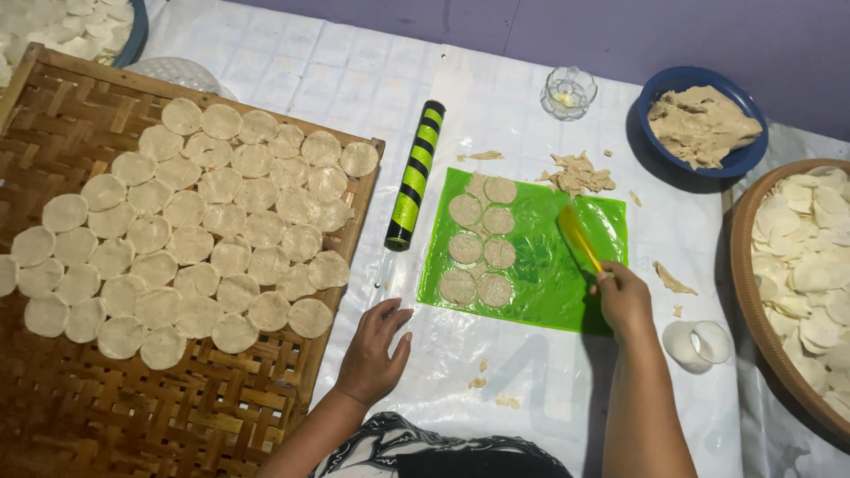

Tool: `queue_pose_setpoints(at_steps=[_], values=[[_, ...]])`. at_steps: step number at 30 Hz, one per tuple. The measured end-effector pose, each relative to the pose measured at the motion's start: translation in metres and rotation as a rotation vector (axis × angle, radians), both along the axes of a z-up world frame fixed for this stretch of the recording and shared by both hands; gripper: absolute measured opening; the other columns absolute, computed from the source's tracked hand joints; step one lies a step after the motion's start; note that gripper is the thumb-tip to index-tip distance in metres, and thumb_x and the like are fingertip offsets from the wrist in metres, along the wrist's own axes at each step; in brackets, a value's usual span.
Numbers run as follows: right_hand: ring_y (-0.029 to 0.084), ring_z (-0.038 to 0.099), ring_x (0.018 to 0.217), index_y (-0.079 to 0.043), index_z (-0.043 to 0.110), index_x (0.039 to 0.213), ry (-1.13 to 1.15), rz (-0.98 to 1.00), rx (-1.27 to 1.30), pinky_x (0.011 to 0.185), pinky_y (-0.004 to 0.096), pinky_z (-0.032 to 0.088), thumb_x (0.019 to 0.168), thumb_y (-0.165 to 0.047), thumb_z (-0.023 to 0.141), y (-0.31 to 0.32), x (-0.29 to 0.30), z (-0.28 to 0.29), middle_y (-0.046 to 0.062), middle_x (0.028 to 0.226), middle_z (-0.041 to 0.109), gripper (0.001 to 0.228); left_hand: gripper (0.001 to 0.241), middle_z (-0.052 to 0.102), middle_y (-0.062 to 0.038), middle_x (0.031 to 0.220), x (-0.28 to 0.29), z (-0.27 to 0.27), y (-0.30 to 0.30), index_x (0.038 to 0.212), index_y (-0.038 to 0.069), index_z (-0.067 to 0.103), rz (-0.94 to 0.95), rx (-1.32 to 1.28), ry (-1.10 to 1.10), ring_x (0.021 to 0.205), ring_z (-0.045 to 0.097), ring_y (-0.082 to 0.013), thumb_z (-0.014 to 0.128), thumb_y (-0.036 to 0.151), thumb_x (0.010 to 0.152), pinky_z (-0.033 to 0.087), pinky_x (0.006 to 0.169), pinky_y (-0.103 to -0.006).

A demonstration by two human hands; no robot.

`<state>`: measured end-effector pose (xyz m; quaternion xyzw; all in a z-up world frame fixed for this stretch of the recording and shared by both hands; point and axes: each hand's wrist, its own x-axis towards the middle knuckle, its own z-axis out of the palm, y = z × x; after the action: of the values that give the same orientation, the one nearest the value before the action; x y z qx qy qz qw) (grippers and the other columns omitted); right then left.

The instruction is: Preparing small dough discs and placing them on a drying mat.

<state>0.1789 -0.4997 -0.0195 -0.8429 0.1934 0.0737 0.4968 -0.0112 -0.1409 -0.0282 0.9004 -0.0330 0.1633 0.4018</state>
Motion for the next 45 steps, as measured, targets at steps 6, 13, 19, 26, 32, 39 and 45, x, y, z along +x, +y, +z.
queue_pose_setpoints(at_steps=[6,13,19,26,32,39,45], values=[[0.031,0.069,0.089,-0.035,0.076,0.123,0.045,0.318,-0.845,0.093,0.043,0.034,0.097,-0.029,0.06,0.034,-0.064,0.043,0.008,0.106,0.076,0.031,0.038,0.055,-0.014,0.137,-0.001,0.0,-0.001,0.126,0.005,0.063,0.008,0.001,-0.005,0.125,0.058,-0.0305,0.066,0.006,0.088,0.051,0.102,-0.0392],[0.026,0.065,0.078,-0.034,0.079,0.115,-0.1,0.318,-0.957,0.089,0.039,0.03,0.097,-0.038,0.064,0.046,-0.067,0.048,0.007,0.09,0.076,0.024,0.037,0.055,-0.013,0.135,-0.001,0.001,-0.001,0.125,0.004,0.064,0.008,-0.003,0.007,0.122,0.059,-0.029,0.065,0.006,0.088,0.052,0.1,-0.0385],[0.03,0.068,0.091,-0.018,0.073,0.127,-0.055,0.091,-0.563,0.088,0.045,0.045,0.1,-0.034,0.062,0.014,-0.002,0.009,0.009,0.097,0.075,0.034,0.037,0.055,-0.014,0.136,-0.002,-0.001,0.0,0.125,0.004,0.063,-0.004,-0.008,-0.009,0.124,0.057,-0.03,0.065,0.006,0.088,0.051,0.1,-0.0388],[0.016,0.062,0.064,-0.02,0.074,0.13,-0.476,0.076,-1.034,0.054,0.037,0.054,0.102,-0.011,0.059,0.025,0.081,-0.04,0.003,0.104,0.066,0.033,0.037,0.055,-0.013,0.136,-0.001,0.001,0.0,0.125,0.004,0.063,-0.002,-0.012,0.004,0.124,0.057,-0.0289,0.064,0.007,0.088,0.052,0.101,-0.0375],[0.024,0.062,0.079,-0.027,0.07,0.136,-0.124,0.188,-0.94,0.069,0.043,0.053,0.107,-0.022,0.055,0.059,0.051,-0.033,0.009,0.1,0.063,0.033,0.038,0.055,-0.014,0.134,-0.001,0.004,0.001,0.125,0.003,0.063,-0.013,-0.032,-0.003,0.125,0.057,-0.0297,0.064,0.004,0.087,0.051,0.102,-0.0382],[0.025,0.062,0.084,-0.027,0.073,0.132,-0.208,0.202,-1.009,0.082,0.042,0.038,0.097,-0.006,0.06,0.04,-0.028,-0.005,0.01,0.104,0.068,0.043,0.037,0.055,-0.013,0.136,0.0,0.002,0.002,0.125,0.005,0.063,-0.009,-0.003,0.035,0.127,0.056,-0.0288,0.064,0.008,0.089,0.051,0.103,-0.0385],[0.021,0.066,0.083,-0.034,0.075,0.124,-0.209,0.306,-1.121,0.087,0.039,0.031,0.09,-0.021,0.069,0.052,-0.089,0.026,0.002,0.094,0.07,0.037,0.036,0.055,-0.013,0.136,0.0,0.002,0.001,0.124,0.005,0.064,-0.01,-0.019,0.035,0.127,0.056,-0.0294,0.064,0.007,0.088,0.053,0.101,-0.0379]])
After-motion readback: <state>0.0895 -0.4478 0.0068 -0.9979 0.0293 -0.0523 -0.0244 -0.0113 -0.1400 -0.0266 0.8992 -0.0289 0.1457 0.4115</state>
